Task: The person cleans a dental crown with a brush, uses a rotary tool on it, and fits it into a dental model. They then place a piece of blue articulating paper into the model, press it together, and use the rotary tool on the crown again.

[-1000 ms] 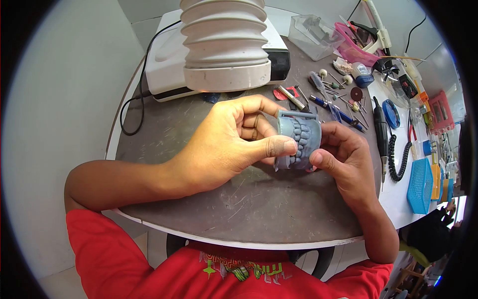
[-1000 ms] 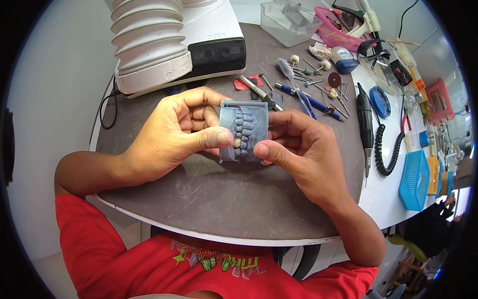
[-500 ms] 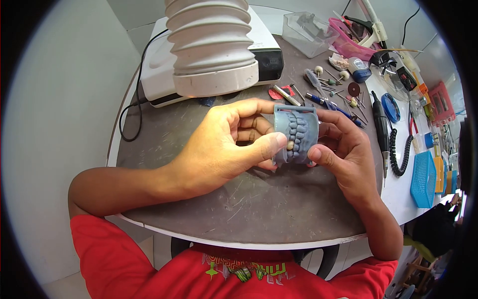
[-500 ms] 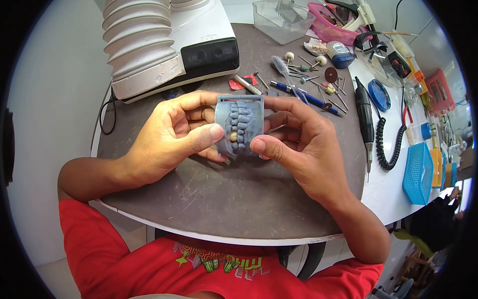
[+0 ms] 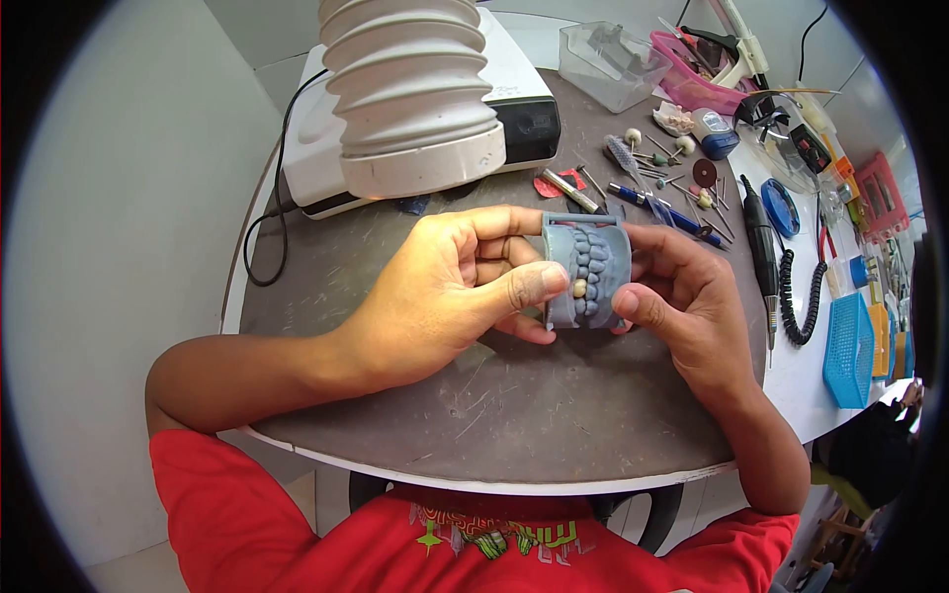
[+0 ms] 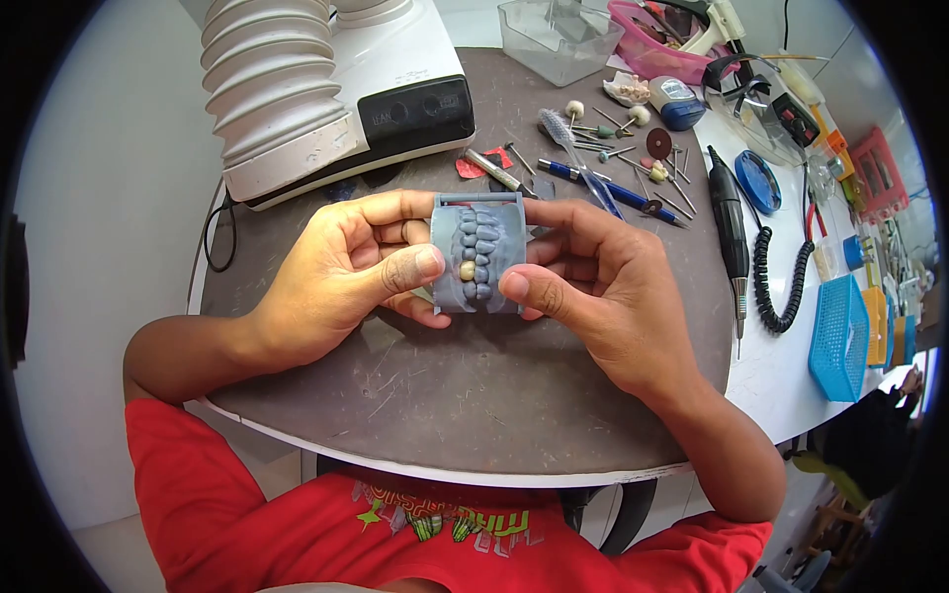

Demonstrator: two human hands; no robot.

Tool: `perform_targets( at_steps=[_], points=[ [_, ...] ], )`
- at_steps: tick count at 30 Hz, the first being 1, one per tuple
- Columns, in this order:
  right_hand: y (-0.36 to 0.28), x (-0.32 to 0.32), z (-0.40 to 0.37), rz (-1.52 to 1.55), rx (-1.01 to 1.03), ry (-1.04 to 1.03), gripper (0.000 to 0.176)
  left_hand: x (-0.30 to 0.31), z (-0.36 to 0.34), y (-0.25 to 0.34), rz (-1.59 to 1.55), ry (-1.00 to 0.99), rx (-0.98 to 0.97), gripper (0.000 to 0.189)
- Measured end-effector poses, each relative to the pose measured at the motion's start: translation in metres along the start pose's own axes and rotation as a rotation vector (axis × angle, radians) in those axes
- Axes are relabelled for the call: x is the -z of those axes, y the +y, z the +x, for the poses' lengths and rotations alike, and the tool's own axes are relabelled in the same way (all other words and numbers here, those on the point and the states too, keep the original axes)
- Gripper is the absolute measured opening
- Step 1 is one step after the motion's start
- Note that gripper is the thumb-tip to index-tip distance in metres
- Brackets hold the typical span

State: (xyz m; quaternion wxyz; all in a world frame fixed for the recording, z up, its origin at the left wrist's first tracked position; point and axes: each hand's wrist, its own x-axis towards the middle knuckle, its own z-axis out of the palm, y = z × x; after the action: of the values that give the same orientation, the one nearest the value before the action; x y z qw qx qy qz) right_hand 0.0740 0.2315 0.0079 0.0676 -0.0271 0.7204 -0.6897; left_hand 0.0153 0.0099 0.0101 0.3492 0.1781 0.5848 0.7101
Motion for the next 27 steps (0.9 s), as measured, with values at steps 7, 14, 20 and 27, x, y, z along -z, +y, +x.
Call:
perform_targets(
  at_steps=[7, 14, 20, 27],
  points=[
    [0.0016, -0.0011, -0.0007, 0.019, -0.001, 0.026, 0.051, 0.0021, 0.0013, 0.001, -0.015, -0.007, 0.045, 0.042],
    [-0.0026, -0.0013, -0.0009, 0.04, -0.057, 0.015, 0.05, 0.0041, 0.0022, -0.0018, -0.049, -0.018, 0.009, 0.05],
    [-0.0058, -0.0006, -0.0013, 0.025, -0.09, -0.002, 0.052, 0.0037, 0.0022, 0.0001, -0.037, -0.015, 0.049, 0.048],
    [-0.0033, -0.0028, -0.0022, 0.015, -0.017, 0.002, 0.049, 0.0011, -0.0011, -0.001, -0.041, -0.025, -0.036, 0.051]
  ],
)
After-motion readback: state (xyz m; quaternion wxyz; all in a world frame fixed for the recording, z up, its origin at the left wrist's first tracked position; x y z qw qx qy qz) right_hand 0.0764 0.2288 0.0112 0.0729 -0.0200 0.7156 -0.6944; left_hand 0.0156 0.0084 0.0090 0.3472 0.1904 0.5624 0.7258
